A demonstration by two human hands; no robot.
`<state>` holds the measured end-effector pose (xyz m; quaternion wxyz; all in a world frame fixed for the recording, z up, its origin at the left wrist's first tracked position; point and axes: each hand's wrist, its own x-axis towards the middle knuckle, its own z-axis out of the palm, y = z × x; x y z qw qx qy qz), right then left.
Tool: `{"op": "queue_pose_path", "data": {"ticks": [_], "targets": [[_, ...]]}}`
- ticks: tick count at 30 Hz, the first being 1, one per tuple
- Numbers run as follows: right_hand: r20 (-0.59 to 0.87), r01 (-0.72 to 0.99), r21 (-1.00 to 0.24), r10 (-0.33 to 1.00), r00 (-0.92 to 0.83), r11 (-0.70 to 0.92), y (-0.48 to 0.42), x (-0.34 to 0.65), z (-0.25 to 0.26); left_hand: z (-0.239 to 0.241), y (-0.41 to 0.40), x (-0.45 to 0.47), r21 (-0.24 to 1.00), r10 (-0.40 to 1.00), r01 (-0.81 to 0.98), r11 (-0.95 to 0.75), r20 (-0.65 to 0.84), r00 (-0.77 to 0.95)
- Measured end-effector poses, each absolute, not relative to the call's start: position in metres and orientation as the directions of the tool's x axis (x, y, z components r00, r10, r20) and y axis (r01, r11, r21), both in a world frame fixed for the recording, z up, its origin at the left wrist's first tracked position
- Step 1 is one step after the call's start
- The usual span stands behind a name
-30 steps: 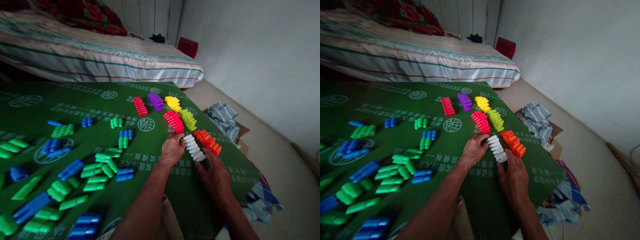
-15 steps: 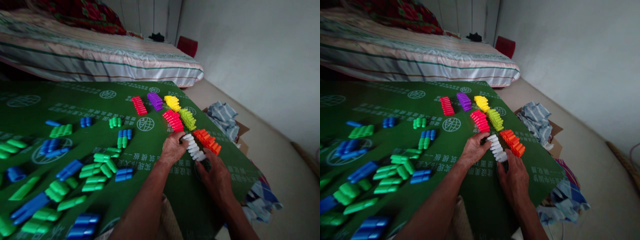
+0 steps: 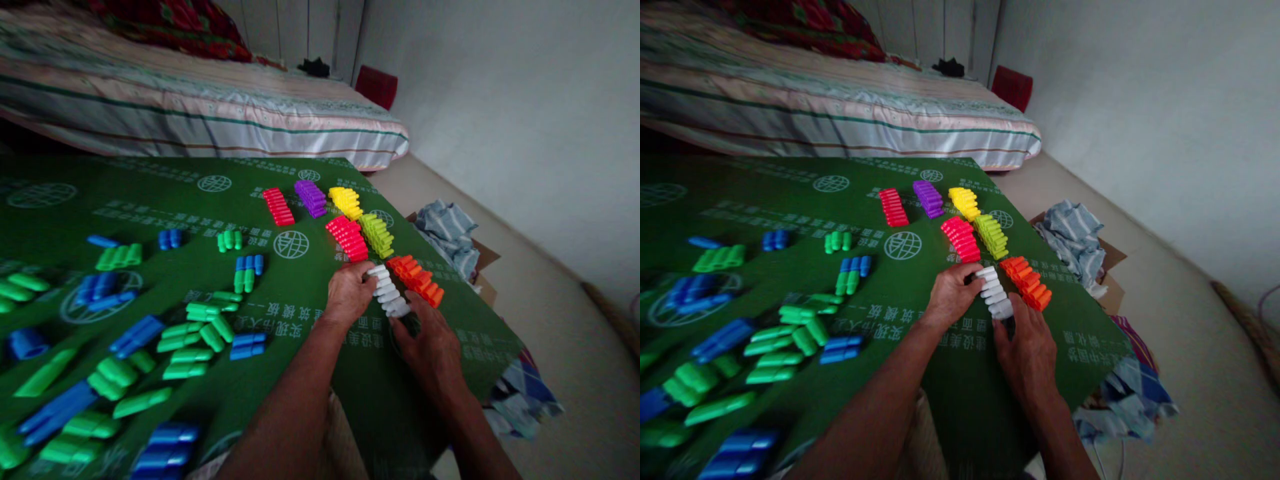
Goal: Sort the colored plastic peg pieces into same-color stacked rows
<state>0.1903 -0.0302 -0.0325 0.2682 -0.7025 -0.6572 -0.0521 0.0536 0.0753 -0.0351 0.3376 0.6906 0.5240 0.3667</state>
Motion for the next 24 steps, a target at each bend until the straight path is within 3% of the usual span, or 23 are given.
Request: {"op": "queue_pose_path", "data": {"ticks": [24], "targets": [[0.420,0.951,-0.307,0.902,0.097,0.040,-0.023,0.189,-0.031,-0.051,0.082,0.056,0.929,0.969,0.276,-0.247,0.240,0.059]]}}
